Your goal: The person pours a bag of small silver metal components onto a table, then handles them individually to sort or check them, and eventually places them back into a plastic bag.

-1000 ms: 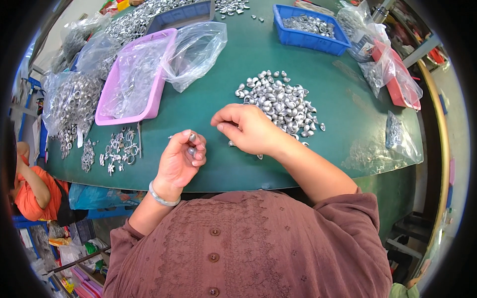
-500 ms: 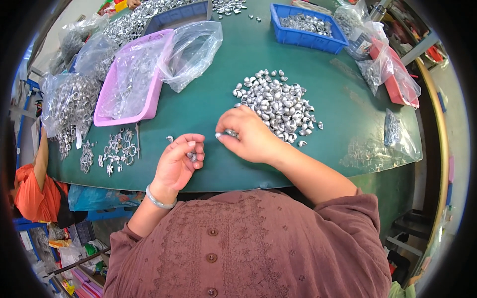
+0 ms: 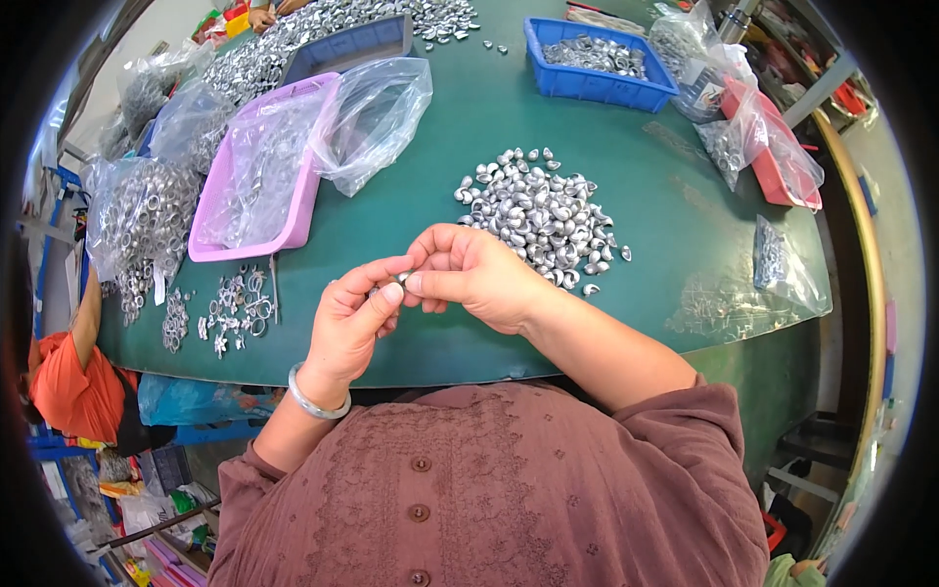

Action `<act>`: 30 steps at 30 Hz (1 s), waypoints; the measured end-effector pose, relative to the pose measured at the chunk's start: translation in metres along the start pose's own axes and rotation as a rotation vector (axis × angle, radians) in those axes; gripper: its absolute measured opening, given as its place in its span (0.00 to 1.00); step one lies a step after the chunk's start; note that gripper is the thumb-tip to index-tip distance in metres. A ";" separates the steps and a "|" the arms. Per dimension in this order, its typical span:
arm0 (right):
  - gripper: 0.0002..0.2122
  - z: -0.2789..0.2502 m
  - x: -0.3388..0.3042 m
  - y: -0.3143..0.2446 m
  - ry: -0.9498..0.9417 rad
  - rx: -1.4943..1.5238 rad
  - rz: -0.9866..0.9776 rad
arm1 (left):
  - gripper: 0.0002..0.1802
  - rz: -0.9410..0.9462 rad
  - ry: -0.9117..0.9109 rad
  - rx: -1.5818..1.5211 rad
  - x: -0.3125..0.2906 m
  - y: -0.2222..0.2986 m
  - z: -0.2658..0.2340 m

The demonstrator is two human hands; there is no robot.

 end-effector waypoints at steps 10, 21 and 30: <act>0.09 -0.001 -0.003 0.001 0.018 0.058 -0.002 | 0.10 -0.292 0.063 -0.552 0.004 -0.013 -0.007; 0.07 -0.001 -0.007 0.001 0.093 -0.185 -0.022 | 0.11 -0.367 -0.028 -0.857 0.003 -0.019 -0.003; 0.06 -0.027 -0.009 0.003 0.219 -0.572 -0.094 | 0.13 -0.398 0.018 -0.895 0.002 -0.024 -0.004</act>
Point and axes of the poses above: each hand's wrist, its own x-axis towards the middle knuckle, its own z-axis out of the palm, y = z × x, the point moved 3 cm from there along x, towards the middle knuckle
